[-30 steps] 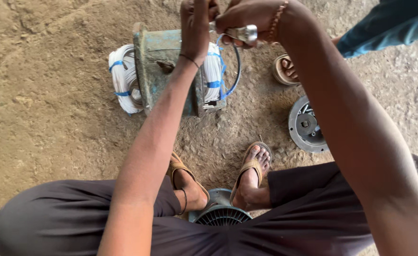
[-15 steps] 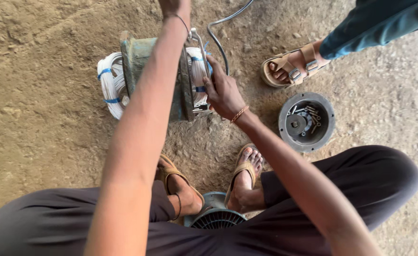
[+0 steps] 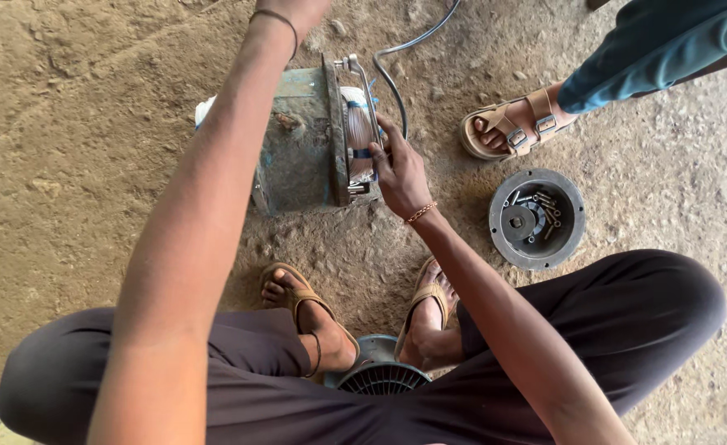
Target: The person sits on the ground and uses a wrench to tighten bolts on a disassembled electrical motor stator. They repeatedly adjust the tool and reposition the stator to access different fasteners while a second person's feet are visible nearby.
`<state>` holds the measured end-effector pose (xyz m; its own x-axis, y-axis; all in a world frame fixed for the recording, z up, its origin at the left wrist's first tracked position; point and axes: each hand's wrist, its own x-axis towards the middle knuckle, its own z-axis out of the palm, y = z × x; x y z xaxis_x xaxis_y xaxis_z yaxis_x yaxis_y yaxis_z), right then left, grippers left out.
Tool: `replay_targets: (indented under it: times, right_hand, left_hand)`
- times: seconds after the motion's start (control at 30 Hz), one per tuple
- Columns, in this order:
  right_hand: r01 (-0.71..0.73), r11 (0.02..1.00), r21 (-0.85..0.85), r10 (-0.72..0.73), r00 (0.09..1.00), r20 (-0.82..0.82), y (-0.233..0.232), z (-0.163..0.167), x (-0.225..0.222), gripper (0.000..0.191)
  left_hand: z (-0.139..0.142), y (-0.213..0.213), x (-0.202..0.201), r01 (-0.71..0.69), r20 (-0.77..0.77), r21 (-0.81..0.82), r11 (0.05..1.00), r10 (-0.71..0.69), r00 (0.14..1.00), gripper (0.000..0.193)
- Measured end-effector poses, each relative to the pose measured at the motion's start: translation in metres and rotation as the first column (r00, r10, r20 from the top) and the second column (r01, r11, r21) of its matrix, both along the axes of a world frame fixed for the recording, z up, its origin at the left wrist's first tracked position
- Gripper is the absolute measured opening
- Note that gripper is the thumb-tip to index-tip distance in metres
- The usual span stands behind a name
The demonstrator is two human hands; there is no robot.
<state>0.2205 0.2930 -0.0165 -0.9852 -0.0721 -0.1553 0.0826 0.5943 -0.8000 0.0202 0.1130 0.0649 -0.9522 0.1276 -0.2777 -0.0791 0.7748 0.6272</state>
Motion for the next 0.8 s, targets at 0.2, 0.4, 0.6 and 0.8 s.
replay_targets:
  times: [0.2,0.4,0.6,0.8]
  right_hand:
    - [0.245,0.969,0.033,-0.247,0.952,0.182,-0.011,-0.007,0.016,0.052]
    - [0.274,0.962,-0.01,-0.274,0.96,-0.051,0.016,-0.035,0.019,0.049]
    - [0.332,0.898,0.289,-0.395,0.898,0.194,0.04,-0.075,0.032,0.044]
    - [0.367,0.875,0.316,-0.258,0.905,-0.338,0.032,-0.062,-0.003,0.043]
  left_hand:
    - [-0.011,-0.005,0.049,0.17,-0.228,-0.433,0.885,-0.29,0.93,0.032]
    - [-0.052,0.003,0.048,0.137,-0.287,-0.354,0.925,-0.247,0.925,0.02]
    - [-0.068,0.005,0.036,0.145,-0.192,-0.288,0.946,-0.206,0.96,0.023]
    - [-0.071,0.005,0.042,0.072,-0.299,-0.234,0.97,-0.142,0.944,0.042]
